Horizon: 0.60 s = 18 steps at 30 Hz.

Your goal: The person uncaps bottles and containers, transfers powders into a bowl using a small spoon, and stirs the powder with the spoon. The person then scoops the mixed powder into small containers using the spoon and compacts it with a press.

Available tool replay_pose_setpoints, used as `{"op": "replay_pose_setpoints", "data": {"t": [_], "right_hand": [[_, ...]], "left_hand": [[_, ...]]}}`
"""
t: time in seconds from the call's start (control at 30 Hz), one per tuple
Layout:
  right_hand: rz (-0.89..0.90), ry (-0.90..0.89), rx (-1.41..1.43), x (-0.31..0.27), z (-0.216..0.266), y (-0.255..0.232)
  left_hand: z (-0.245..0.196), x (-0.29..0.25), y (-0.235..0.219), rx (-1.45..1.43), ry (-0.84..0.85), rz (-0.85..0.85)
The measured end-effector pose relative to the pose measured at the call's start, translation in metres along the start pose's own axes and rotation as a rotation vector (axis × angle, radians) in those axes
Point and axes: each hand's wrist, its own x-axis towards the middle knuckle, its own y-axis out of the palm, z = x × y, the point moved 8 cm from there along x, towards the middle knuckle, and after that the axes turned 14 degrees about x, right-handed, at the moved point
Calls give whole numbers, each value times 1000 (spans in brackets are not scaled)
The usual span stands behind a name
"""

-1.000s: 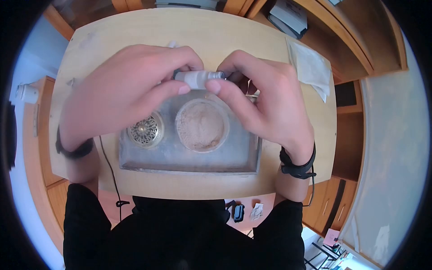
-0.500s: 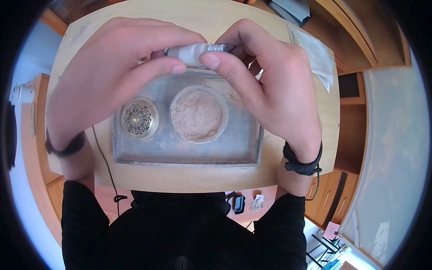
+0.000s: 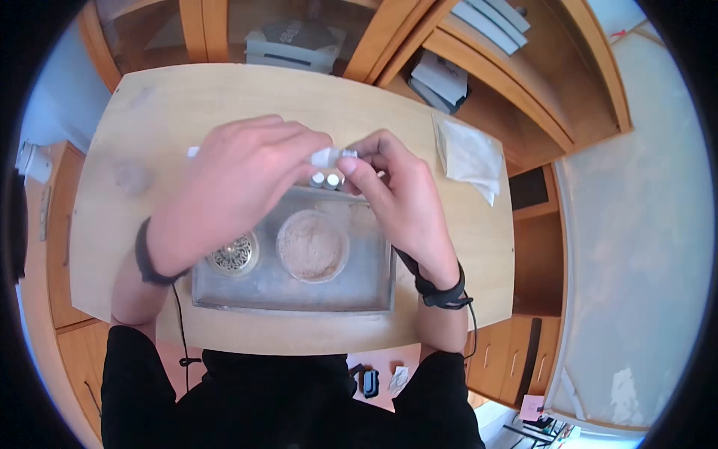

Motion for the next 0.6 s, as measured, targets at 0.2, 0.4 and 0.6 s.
{"op": "replay_pose_setpoints", "data": {"t": [0.2,0.4,0.6], "right_hand": [[-176,-167,-216,7,20,-42],[-127,-151,-726,9,0,-77],[-24,-129,-828,6,-38,-61]], "left_hand": [[14,-5,-17,29,-109,-11],[39,-15,-57,-35,-167,-246],[69,-67,-45,-110,-179,-205]]}}
